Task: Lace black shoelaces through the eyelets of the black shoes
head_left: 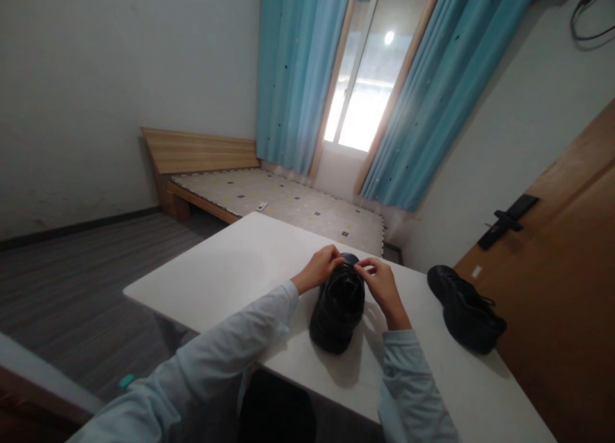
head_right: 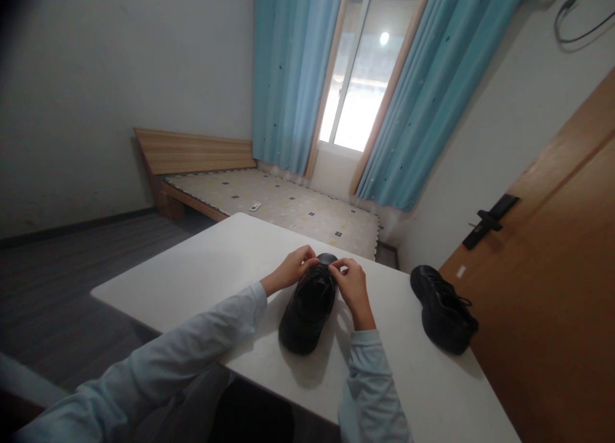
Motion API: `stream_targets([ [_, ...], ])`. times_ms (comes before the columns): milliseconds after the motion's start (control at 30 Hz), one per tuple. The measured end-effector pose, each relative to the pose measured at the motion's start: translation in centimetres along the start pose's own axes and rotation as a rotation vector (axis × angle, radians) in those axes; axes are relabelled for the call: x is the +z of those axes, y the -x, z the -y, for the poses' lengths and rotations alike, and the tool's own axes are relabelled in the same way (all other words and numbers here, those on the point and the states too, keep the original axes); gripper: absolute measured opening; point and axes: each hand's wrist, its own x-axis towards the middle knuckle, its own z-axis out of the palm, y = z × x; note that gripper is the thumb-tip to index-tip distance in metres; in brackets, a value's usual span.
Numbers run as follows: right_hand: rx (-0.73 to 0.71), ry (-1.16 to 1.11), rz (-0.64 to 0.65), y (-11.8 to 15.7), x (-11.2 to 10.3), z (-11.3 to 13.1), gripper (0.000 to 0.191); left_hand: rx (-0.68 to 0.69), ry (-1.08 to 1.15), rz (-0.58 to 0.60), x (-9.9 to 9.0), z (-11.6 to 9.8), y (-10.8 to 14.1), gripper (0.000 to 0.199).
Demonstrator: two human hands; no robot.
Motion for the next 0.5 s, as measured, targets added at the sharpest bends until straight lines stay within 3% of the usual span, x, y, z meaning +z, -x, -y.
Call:
stream_targets([
  [100,0.007,0.018,-0.053,0.1,0.0,-0.1,0.024,0.002,-0.032,0.006,-0.2,0.0,0.0,0.01],
  [500,0.093,-0.128,-0.019,-0.3,-0.1,-2.0,0.031,-0.008,-0.081,0.034,-0.5,0.4,0.0,0.013],
])
